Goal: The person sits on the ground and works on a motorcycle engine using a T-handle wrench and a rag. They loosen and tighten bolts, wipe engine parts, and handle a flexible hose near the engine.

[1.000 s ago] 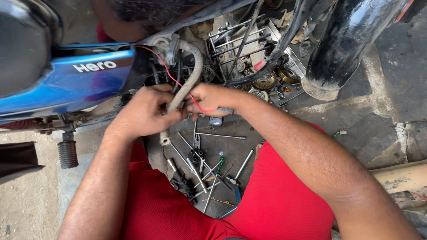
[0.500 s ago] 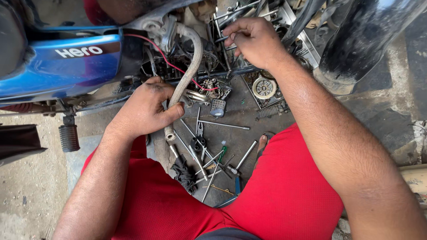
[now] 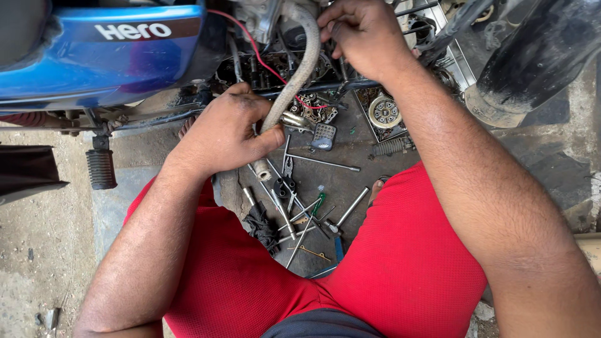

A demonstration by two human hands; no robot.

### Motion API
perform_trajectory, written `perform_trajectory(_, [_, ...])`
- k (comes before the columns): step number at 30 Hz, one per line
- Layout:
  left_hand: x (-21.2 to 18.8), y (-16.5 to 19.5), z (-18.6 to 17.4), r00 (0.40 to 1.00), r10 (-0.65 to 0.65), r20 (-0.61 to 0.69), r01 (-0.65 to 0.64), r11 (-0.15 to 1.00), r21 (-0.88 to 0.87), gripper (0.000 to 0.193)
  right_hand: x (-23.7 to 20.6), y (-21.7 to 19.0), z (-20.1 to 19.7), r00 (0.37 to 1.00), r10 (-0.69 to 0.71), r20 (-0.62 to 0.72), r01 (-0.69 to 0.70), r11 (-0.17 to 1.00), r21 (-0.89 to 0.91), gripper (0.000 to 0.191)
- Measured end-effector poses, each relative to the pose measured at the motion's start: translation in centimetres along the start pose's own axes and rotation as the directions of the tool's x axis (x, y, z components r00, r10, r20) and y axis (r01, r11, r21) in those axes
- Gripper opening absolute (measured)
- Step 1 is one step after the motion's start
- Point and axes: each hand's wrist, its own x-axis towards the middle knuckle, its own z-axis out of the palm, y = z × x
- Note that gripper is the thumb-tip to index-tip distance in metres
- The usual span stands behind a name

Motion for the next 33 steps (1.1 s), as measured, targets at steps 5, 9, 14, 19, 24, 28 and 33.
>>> perform_trajectory(5, [0.1, -0.9, 0.0, 1.0, -0.012, -0.009, 0.012, 0.999, 0.037, 0.032, 0.0, 0.0, 0.1, 0.999, 0.034, -0.032, -0.034, 0.999, -0.005, 0.026])
perform_trajectory(9, [0.5, -2.0, -0.6, 0.999, 0.019, 0.028, -0.022, 0.994, 0.108, 0.034, -0.4, -0.7, 0.4, 0.999, 0.004, -0.035, -0.003, 0.999, 0.039, 0.023])
perform_trajectory(14, [1.0, -2.4, -0.1, 1.0, -0.018, 0.012, 0.017, 0.993, 0.121, 0.04, -0.4, -2.2, 1.3, 0.973, -0.214, -0.088, 0.206, 0.975, -0.087, 0.026])
perform_trajectory(19, [1.0, -2.8, -0.2, 1.0, -0.015, 0.017, 0.013, 0.993, 0.117, 0.041, 0.6, -1.5, 2.3, 0.924, -0.285, -0.254, 0.242, 0.952, -0.187, 0.015])
perform_trajectory(24, [0.7, -2.7, 0.6, 0.999, -0.017, -0.038, 0.021, 0.995, 0.098, 0.038, 0.6, 0.3, 2.1, 0.876, -0.225, -0.428, 0.264, 0.964, 0.033, 0.015])
perform_trajectory(28, [0.3, -2.8, 0.9, 0.998, -0.023, -0.06, 0.03, 0.993, 0.114, 0.04, 0.5, -0.1, 0.6, 0.848, -0.115, -0.517, 0.207, 0.971, 0.122, 0.015])
perform_trajectory(33, [0.3, -3.0, 0.3, 0.999, -0.045, -0.005, 0.045, 0.999, -0.024, 0.044, 0.1, -1.6, -2.6, 0.95, 0.032, -0.311, -0.105, 0.969, -0.223, 0.021])
